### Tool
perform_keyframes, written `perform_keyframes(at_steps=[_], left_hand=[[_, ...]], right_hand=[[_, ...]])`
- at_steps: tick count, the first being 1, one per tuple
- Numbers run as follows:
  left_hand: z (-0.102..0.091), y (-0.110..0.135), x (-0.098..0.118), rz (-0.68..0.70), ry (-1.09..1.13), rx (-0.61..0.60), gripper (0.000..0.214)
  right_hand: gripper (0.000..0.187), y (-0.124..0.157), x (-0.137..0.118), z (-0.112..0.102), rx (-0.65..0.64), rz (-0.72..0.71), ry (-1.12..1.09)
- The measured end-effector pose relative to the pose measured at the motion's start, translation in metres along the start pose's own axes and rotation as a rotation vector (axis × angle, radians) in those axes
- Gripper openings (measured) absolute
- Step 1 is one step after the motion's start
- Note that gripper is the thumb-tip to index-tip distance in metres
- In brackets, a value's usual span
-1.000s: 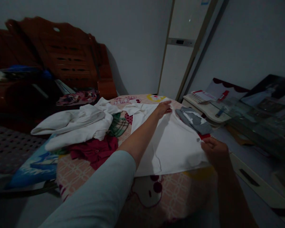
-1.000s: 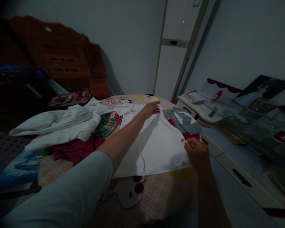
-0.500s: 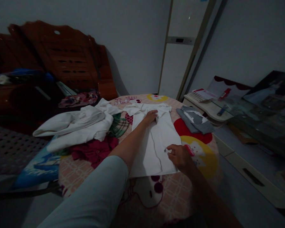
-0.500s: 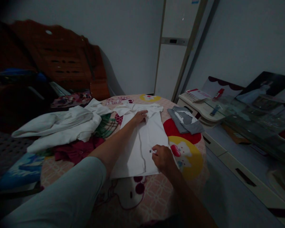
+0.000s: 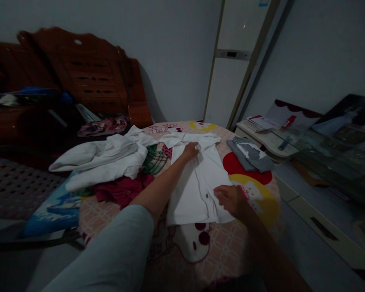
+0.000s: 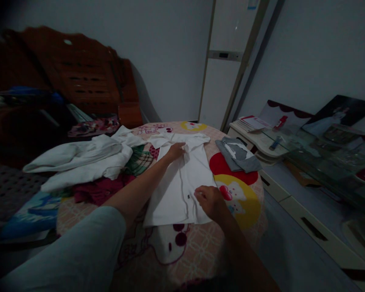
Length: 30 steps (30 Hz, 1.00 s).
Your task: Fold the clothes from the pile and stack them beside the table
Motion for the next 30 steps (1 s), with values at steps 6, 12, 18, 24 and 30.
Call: perform_keyframes(at_steps=[6, 12, 18, 24, 30], left_hand=[[-0.006, 0.073, 0.016, 0.360, -0.329, -0.117, 0.040], [0.014, 0.163, 0.014, 0.757, -0.241, -0.394, 0.037], [0.025, 0.175, -0.001, 0.855, -0.312, -0.419, 0.039], [0.026, 0.174, -0.005, 0.881, -0.321, -0.412, 0.038], [0.027, 0.176, -0.006, 0.927, -0.358, -0.431, 0.041]], right_hand=[[0.027, 0.009, 0.035, -0.052, 0.268, 0.109, 0.214], [0.029, 0.024, 0.057, -0.051, 0.193, 0.134, 0.391], [0.028, 0.022, 0.060, -0.057, 0.052, 0.198, 0.343], [0.034, -0.021, 0.042, -0.063, 0.064, 0.154, 0.364], [0.030, -0.110, 0.039, -0.056, 0.190, 0.111, 0.398]])
Point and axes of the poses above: each hand's wrist, its own y-axis away from the middle knuckle, its own z-axis out of the palm, x = y × z, the point moved 2 cm from there along -y, towards the middle knuckle, and after that the axes turned 9 degrees about -y, right-handed, at the moved point
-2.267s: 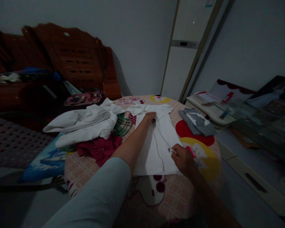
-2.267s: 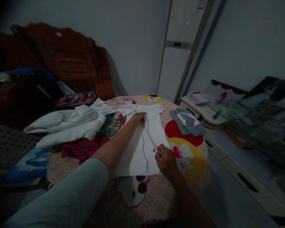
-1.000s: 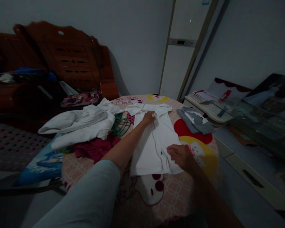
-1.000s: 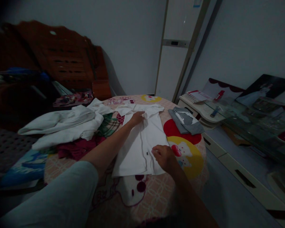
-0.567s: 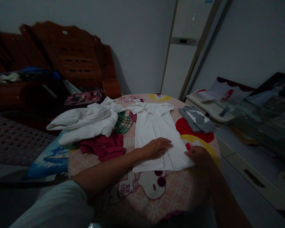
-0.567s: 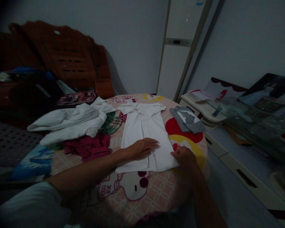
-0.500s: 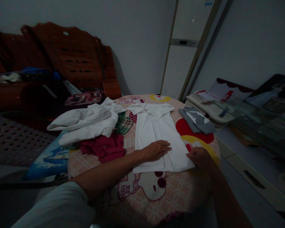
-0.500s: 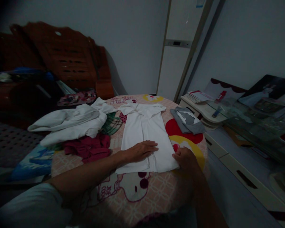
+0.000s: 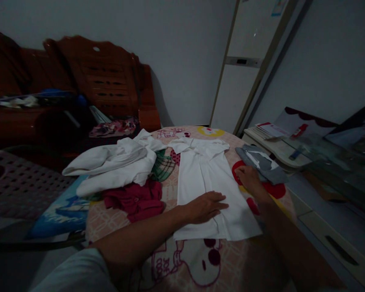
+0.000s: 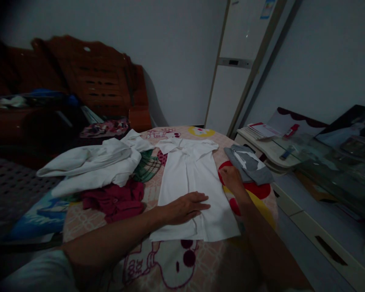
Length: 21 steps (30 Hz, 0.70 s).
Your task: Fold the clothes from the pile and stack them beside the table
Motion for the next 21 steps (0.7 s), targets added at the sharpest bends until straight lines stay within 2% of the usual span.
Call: perform_keyframes(at_steps=[5, 9, 14, 21], left_hand=[[-0.003, 0.002, 0.003, 0.018, -0.034, -0.060, 0.043], [-0.004, 0.002, 0.004, 0.010, -0.001, -0.105, 0.042], [-0.004, 0.003, 0.005, 0.028, 0.026, -0.111, 0.044], [-0.003, 0.004, 0.007, 0.056, -0.002, -0.107, 0.047]], right_hand=[[0.029, -0.074, 0.002, 0.027, -0.012, 0.059, 0.147], [0.029, -0.113, 0.002, 0.043, 0.005, 0.096, 0.168], [0.027, -0.138, 0.000, 0.055, 0.033, 0.145, 0.181], [0.032, -0.152, 0.009, 0.060, 0.104, 0.219, 0.227]])
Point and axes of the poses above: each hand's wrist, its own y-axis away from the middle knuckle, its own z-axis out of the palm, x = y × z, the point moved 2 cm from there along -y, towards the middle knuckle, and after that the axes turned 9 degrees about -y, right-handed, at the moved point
